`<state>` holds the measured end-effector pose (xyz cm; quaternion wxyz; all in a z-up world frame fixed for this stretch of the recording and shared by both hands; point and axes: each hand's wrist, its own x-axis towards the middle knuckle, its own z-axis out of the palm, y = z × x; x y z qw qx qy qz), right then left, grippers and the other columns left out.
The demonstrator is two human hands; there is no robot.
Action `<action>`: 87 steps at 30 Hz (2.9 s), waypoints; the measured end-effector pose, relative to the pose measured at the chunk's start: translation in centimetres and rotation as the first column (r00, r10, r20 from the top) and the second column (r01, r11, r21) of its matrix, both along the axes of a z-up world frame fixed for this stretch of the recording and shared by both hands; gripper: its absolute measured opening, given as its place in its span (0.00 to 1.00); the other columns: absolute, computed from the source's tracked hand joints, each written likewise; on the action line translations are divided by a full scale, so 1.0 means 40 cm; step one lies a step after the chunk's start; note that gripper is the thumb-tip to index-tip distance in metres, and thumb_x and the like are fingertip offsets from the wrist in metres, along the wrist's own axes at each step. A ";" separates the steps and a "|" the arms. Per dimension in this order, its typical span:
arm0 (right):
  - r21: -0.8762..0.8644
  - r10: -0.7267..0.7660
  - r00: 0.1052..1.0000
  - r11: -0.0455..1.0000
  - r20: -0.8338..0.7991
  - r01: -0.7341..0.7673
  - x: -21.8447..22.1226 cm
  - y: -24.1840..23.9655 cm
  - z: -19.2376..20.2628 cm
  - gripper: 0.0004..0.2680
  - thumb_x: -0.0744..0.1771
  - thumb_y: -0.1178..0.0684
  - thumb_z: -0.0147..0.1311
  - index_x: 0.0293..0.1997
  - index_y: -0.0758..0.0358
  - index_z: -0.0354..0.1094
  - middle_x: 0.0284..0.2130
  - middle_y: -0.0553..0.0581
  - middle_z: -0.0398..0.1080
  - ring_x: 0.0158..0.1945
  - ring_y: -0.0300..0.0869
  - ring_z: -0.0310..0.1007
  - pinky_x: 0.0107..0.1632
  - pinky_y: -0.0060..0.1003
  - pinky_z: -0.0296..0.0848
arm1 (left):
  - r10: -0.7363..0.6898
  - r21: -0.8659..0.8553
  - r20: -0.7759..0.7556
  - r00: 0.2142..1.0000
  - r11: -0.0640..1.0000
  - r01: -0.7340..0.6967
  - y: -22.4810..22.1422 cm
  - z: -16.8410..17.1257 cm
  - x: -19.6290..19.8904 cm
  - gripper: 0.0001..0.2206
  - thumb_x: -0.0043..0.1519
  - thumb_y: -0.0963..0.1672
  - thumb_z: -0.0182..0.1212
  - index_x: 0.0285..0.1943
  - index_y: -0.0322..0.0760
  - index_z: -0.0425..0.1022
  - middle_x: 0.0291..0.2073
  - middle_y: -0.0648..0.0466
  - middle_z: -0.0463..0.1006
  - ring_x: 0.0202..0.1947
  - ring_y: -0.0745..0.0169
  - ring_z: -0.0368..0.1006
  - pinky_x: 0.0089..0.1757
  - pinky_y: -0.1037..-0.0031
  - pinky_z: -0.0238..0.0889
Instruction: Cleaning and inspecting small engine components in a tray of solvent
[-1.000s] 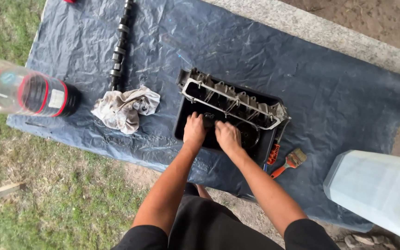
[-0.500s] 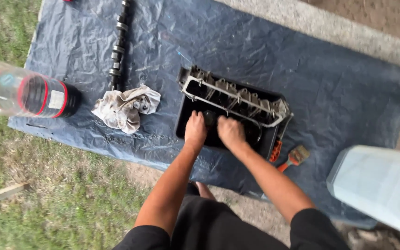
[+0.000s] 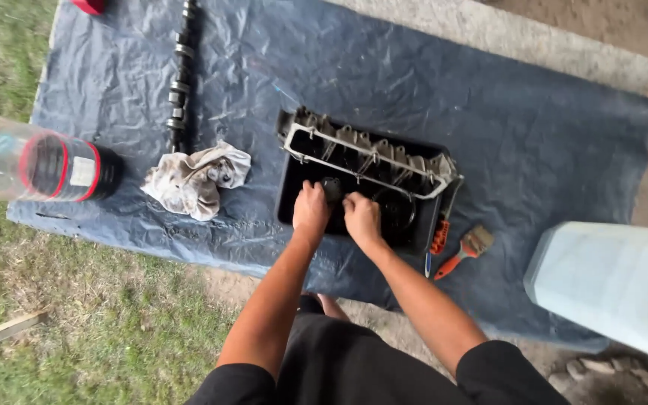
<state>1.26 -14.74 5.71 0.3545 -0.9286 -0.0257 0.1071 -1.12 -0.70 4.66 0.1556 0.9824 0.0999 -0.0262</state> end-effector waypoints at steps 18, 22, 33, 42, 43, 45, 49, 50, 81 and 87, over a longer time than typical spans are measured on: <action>-0.038 -0.093 0.971 0.996 -0.222 0.086 0.025 -0.017 -0.061 0.05 0.67 0.54 0.56 0.40 0.59 0.78 0.34 0.66 0.79 0.48 0.63 0.78 0.49 0.54 0.76 | -0.025 0.045 0.006 1.000 0.999 0.025 -0.016 -0.040 0.026 0.06 0.57 0.37 0.60 0.41 0.35 0.73 0.42 0.48 0.72 0.32 0.53 0.78 0.34 0.69 0.79; -0.059 -0.058 0.970 0.997 -0.236 0.045 0.039 -0.019 -0.102 0.05 0.67 0.54 0.56 0.39 0.60 0.78 0.34 0.66 0.79 0.47 0.63 0.78 0.49 0.55 0.77 | -0.015 0.035 0.018 1.000 0.999 0.014 -0.030 -0.077 0.007 0.07 0.56 0.37 0.61 0.42 0.33 0.74 0.43 0.46 0.72 0.32 0.50 0.77 0.35 0.65 0.80; 0.014 -0.195 0.957 0.979 -0.213 0.203 0.086 0.061 -0.084 0.05 0.67 0.53 0.57 0.40 0.57 0.78 0.36 0.61 0.80 0.48 0.56 0.79 0.48 0.49 0.78 | -0.024 0.009 -0.021 0.999 1.000 0.024 -0.007 -0.111 0.037 0.07 0.57 0.36 0.59 0.43 0.33 0.72 0.44 0.46 0.71 0.35 0.50 0.77 0.36 0.67 0.80; 0.061 -0.214 0.953 0.971 -0.215 0.232 0.058 0.051 -0.055 0.05 0.67 0.55 0.56 0.41 0.59 0.79 0.38 0.62 0.80 0.49 0.58 0.79 0.50 0.50 0.77 | -0.041 -0.034 -0.044 0.998 0.999 0.040 -0.011 -0.086 0.025 0.07 0.58 0.36 0.60 0.45 0.31 0.73 0.46 0.46 0.70 0.38 0.49 0.77 0.38 0.65 0.80; 0.068 -0.200 0.958 0.974 -0.206 0.218 0.059 0.048 -0.050 0.05 0.67 0.55 0.56 0.41 0.59 0.79 0.38 0.62 0.80 0.49 0.58 0.79 0.50 0.50 0.77 | -0.027 -0.029 -0.034 0.999 0.999 0.026 -0.008 -0.077 0.028 0.07 0.58 0.36 0.60 0.45 0.31 0.73 0.46 0.46 0.70 0.38 0.49 0.77 0.38 0.65 0.80; -0.009 -0.214 0.958 0.976 -0.192 0.216 0.036 0.028 -0.045 0.05 0.67 0.54 0.56 0.43 0.58 0.79 0.38 0.63 0.80 0.50 0.57 0.79 0.50 0.49 0.78 | -0.018 -0.107 -0.059 0.998 0.994 0.011 -0.014 -0.064 0.012 0.10 0.59 0.36 0.59 0.49 0.28 0.73 0.48 0.44 0.70 0.42 0.45 0.76 0.41 0.62 0.79; -0.030 -0.136 0.973 0.991 -0.185 0.133 0.041 -0.053 0.009 0.05 0.67 0.52 0.59 0.42 0.58 0.80 0.37 0.62 0.80 0.46 0.58 0.80 0.47 0.51 0.79 | -0.039 -0.152 -0.097 0.994 0.988 0.024 0.029 0.046 0.013 0.24 0.61 0.35 0.58 0.69 0.34 0.63 0.58 0.45 0.67 0.53 0.48 0.74 0.53 0.67 0.75; -0.026 -0.138 0.973 0.990 -0.185 0.135 0.052 -0.065 0.008 0.06 0.67 0.52 0.59 0.44 0.57 0.80 0.37 0.62 0.80 0.47 0.57 0.80 0.48 0.51 0.79 | 0.020 -0.212 -0.105 0.994 0.976 -0.042 0.034 0.067 0.021 0.28 0.62 0.34 0.55 0.73 0.28 0.54 0.57 0.39 0.66 0.52 0.41 0.74 0.53 0.61 0.74; -0.008 0.066 0.984 0.998 -0.168 -0.068 0.063 0.020 0.025 0.09 0.69 0.53 0.48 0.48 0.57 0.76 0.42 0.63 0.79 0.52 0.56 0.77 0.50 0.53 0.77 | -0.068 0.208 0.005 0.998 0.976 0.065 -0.018 0.009 0.023 0.13 0.63 0.40 0.55 0.57 0.34 0.73 0.40 0.55 0.71 0.41 0.63 0.72 0.37 0.79 0.75; -0.079 0.126 0.980 0.987 -0.155 -0.140 0.006 -0.029 0.057 0.08 0.69 0.56 0.49 0.47 0.60 0.76 0.39 0.62 0.80 0.49 0.54 0.80 0.47 0.51 0.79 | -0.069 0.192 -0.002 0.998 0.979 0.068 -0.022 0.015 0.009 0.12 0.64 0.40 0.55 0.56 0.34 0.73 0.40 0.54 0.71 0.41 0.63 0.72 0.37 0.78 0.75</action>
